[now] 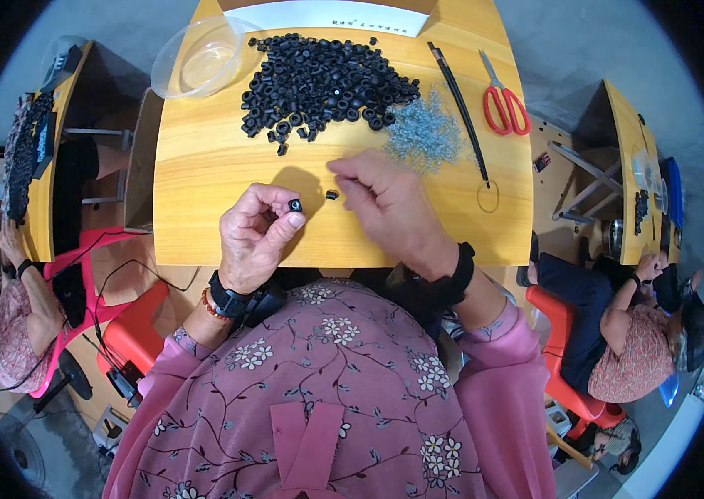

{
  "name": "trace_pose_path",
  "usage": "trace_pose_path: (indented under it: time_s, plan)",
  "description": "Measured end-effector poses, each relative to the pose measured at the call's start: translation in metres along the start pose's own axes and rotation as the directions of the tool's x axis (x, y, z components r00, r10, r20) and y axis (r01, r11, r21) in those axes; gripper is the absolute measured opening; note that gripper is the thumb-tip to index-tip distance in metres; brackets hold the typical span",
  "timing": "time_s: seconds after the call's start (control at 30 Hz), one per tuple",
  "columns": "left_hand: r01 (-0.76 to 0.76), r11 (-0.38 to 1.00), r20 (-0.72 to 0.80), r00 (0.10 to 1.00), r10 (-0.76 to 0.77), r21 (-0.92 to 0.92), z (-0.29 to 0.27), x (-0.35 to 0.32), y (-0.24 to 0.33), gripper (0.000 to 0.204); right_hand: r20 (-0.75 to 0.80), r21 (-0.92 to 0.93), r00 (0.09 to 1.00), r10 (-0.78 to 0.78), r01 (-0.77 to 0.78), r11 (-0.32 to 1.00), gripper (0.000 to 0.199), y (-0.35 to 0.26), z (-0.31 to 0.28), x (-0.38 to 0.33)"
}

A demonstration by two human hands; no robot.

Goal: Assembling small black plastic components by inserting metal pins or wires.

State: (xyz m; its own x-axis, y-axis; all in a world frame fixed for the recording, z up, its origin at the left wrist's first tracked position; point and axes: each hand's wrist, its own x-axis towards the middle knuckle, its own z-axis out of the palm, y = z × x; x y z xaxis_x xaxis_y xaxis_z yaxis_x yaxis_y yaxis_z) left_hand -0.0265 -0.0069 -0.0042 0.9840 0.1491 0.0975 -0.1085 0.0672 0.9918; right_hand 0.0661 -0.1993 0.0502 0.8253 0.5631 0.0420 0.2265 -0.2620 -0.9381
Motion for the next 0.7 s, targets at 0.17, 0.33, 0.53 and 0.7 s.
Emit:
trace_pose_path:
  time_s: [0.17,0.33,0.53,0.7]
  plan:
    - [-0.002,1.000,0.014,1.000,0.002,-0.016,-0.001,0.000,0.001,0.017,-0.006,-0.297,0.995,-0.098,0.092,0.951,0.019,0.018,-0.007,0.002]
    - [0.021,0.997,-0.028,0.999,-0.024,-0.079,0.002,0.000,0.005,0.016,0.090,-0.367,0.985,-0.144,0.168,0.915,0.017,0.010,0.006,0.004]
    - [-0.004,1.000,0.023,1.000,0.005,-0.015,-0.002,0.001,0.003,0.017,0.199,-0.516,0.966,-0.162,0.244,0.821,0.018,0.015,0.009,0.004]
    - [-0.001,1.000,-0.006,1.000,0.001,-0.026,0.000,0.000,-0.001,0.017,0.157,0.012,0.987,0.046,-0.048,0.999,0.015,0.006,-0.002,0.005]
